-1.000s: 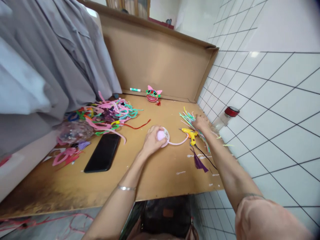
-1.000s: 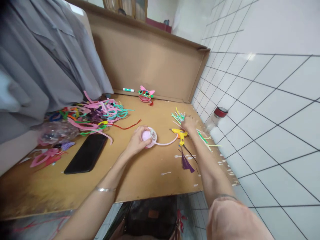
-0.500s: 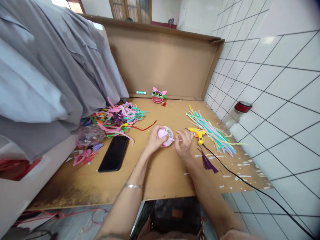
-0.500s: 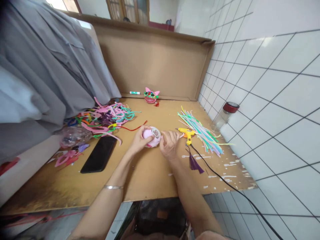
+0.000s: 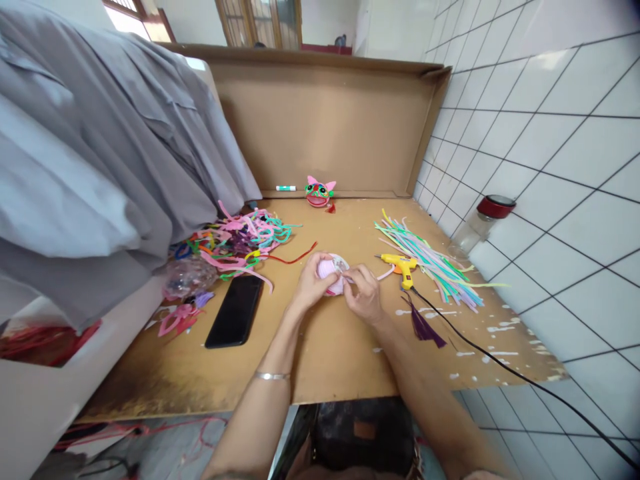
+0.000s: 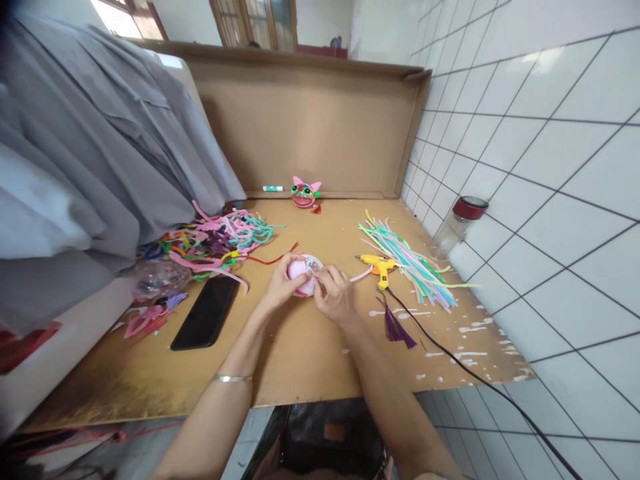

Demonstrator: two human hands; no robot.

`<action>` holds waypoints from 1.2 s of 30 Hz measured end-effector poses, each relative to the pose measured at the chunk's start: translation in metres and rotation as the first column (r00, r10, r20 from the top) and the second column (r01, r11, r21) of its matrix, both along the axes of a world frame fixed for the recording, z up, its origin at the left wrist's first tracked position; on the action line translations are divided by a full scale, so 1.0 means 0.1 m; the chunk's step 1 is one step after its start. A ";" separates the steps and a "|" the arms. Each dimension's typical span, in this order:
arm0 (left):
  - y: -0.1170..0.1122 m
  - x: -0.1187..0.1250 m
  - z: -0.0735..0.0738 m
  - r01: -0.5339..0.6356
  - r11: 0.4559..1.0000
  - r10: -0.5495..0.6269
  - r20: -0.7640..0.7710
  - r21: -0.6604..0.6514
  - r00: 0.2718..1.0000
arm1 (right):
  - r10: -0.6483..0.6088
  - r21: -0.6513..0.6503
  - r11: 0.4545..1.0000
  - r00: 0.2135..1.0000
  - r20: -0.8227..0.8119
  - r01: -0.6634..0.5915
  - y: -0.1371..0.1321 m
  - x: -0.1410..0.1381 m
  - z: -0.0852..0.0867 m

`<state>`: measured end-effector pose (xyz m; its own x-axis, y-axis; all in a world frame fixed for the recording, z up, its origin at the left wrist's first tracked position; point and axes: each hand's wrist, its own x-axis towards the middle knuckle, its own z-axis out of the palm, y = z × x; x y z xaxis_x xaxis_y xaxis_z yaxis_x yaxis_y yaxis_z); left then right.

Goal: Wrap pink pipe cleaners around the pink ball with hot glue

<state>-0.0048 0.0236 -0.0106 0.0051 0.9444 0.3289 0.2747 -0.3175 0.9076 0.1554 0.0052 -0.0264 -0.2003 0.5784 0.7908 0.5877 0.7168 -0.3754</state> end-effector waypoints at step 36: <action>-0.01 0.00 -0.02 -0.012 1.000 0.011 0.118 0.007 0.993 | 0.047 0.030 0.998 0.998 -0.045 -0.046 0.03 -0.04 0.00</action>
<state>-0.0051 0.0227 -0.0129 -0.0446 0.9417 0.3334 0.1697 -0.3217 0.9315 0.1517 0.0078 -0.0265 -0.1898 0.5464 0.8158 0.5359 0.7538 -0.3802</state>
